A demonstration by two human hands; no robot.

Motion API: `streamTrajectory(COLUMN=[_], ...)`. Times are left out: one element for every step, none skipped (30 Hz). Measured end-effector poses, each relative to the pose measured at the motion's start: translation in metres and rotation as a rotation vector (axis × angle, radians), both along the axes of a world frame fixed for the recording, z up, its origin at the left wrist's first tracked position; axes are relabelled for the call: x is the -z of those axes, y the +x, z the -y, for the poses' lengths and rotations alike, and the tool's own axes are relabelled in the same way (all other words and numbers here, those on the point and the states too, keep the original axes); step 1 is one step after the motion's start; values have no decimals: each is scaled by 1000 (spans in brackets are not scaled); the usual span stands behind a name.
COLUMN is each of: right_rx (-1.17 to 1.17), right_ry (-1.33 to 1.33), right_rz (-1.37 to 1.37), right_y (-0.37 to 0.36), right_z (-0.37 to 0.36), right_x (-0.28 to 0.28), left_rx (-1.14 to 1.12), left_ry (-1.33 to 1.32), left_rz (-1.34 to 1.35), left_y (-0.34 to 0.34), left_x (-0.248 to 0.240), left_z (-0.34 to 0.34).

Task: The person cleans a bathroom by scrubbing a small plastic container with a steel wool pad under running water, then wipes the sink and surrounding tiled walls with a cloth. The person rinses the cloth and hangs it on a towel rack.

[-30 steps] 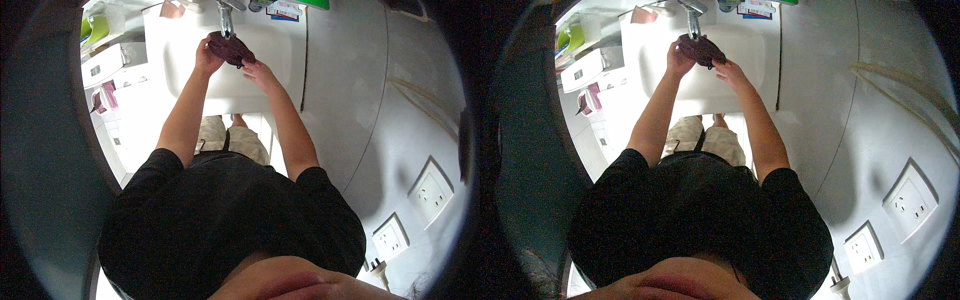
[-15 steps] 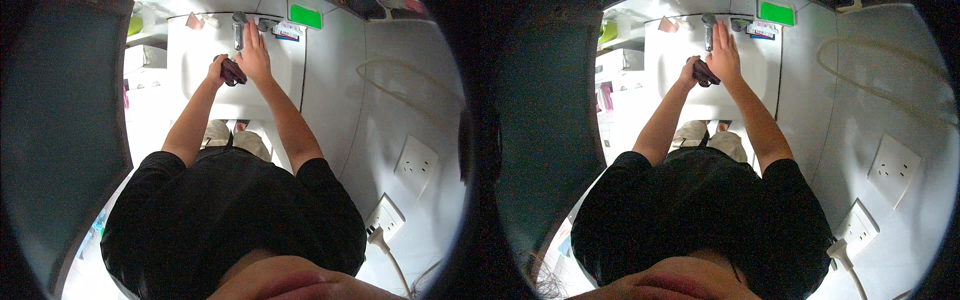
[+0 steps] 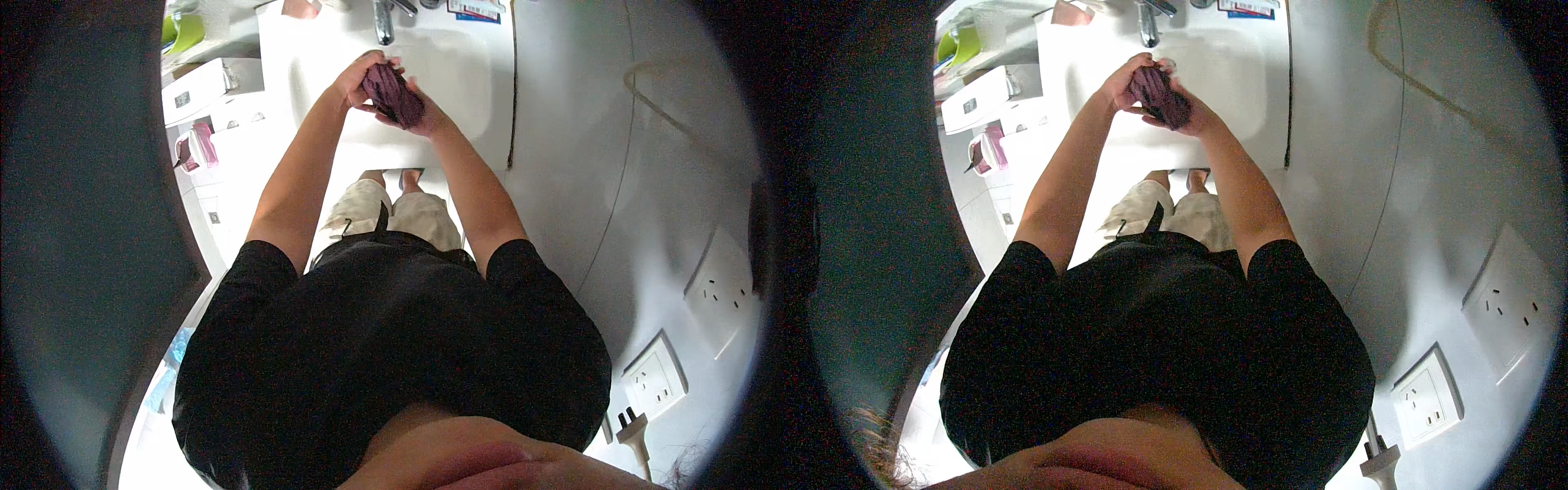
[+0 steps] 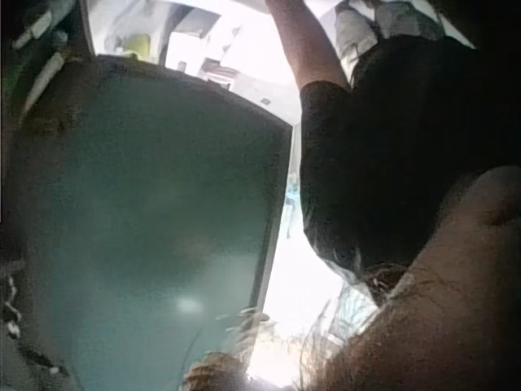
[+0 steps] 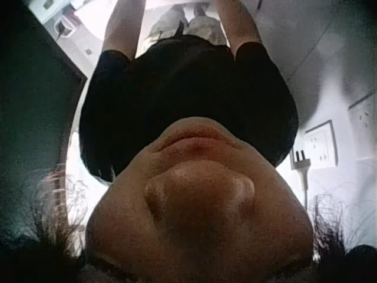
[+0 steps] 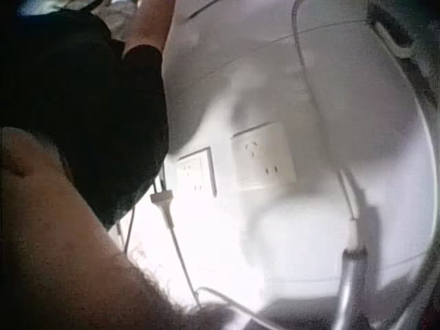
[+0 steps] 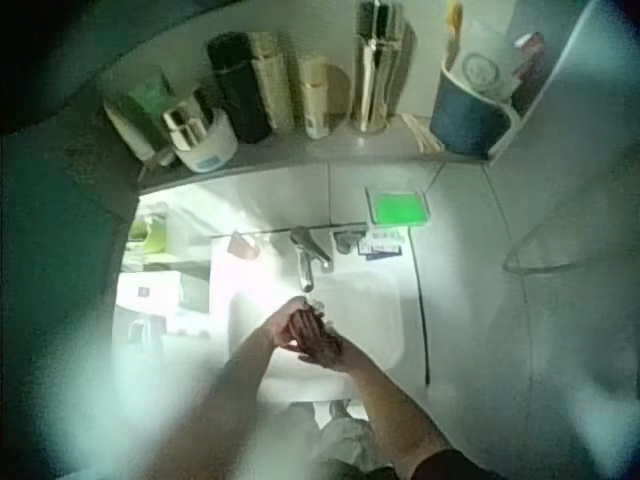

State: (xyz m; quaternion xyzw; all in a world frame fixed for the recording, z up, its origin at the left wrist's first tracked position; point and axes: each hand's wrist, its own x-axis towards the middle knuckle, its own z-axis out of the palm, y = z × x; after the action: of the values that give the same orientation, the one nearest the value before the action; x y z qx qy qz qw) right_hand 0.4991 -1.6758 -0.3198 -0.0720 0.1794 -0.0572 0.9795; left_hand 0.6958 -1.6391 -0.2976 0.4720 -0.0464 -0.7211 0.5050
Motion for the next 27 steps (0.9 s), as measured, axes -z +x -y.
streamTrajectory(right_rx=[-74,-160,-248,-307,-357,-410,-311,-256,-197,-133,-259,-222,-187,-153,-168,-181,-197,-213,-363,-458,-435,-407,-437,-414,-489,-571,-647], right_ry=[-68,-133,-306,-429,-556,-683,-1014,-1258,-1503,-1750,-1742,-1753,-1759,-1765,-1766,-1767,-1763,-1757,-1568,-1324,-1022,-721,-504,-414,-378,-339,-336], right_rz=[-28,-45,-252,-315,-388,-460,-670,-749,-822,-884,-1047,-1075,-1102,-1129,-1155,-1124,-1103,-1083,-991,-785,-667,-546,-451,-393,-372,-348,-304], right_y=[0,5,9,16,20,25,30,33,34,38,43,42,40,39,41,41,34,26,14,2,-9,-19,-27,-37,-45,-50,-48], right_z=[6,7,8,6,6,2,-10,-17,-22,-27,-31,-33,-39,-43,-42,-38,-34,-28,-15,0,8,14,23,28,40,47,51], right_x=[19,21,22,16,12,8,9,13,16,17,17,17,15,13,13,14,20,26,28,35,38,40,34,27,19,17,17], left_rx=[-39,-89,-77,-76,-64,-66,-64,-61,-75,-94,-115,-137,-210,-227,-245,-263,-27,214,450,358,251,143,318,498,660,767,702], left_ry=[28,58,60,69,70,154,233,310,352,395,439,482,520,505,490,470,495,513,535,400,77,-236,-426,-622,-685,-666,-812], left_rz=[18,49,194,346,490,593,692,793,913,1037,1161,1286,1311,1288,1265,1242,1341,1430,1512,1268,1153,1017,1184,1339,1483,1567,1678], left_y=[-9,-12,-15,-13,-16,-19,-27,-35,-42,-47,-52,-58,-65,-66,-67,-68,-68,-62,-54,-37,-28,-23,-25,-27,-39,-46,-50], left_x=[4,9,13,24,29,34,35,35,35,35,35,34,33,32,30,27,18,7,-2,7,16,21,16,11,2,-1,-3], left_z=[5,6,7,2,3,2,5,9,11,13,14,15,14,13,11,11,13,15,13,7,-5,-13,-20,-30,-32,-34,-31])
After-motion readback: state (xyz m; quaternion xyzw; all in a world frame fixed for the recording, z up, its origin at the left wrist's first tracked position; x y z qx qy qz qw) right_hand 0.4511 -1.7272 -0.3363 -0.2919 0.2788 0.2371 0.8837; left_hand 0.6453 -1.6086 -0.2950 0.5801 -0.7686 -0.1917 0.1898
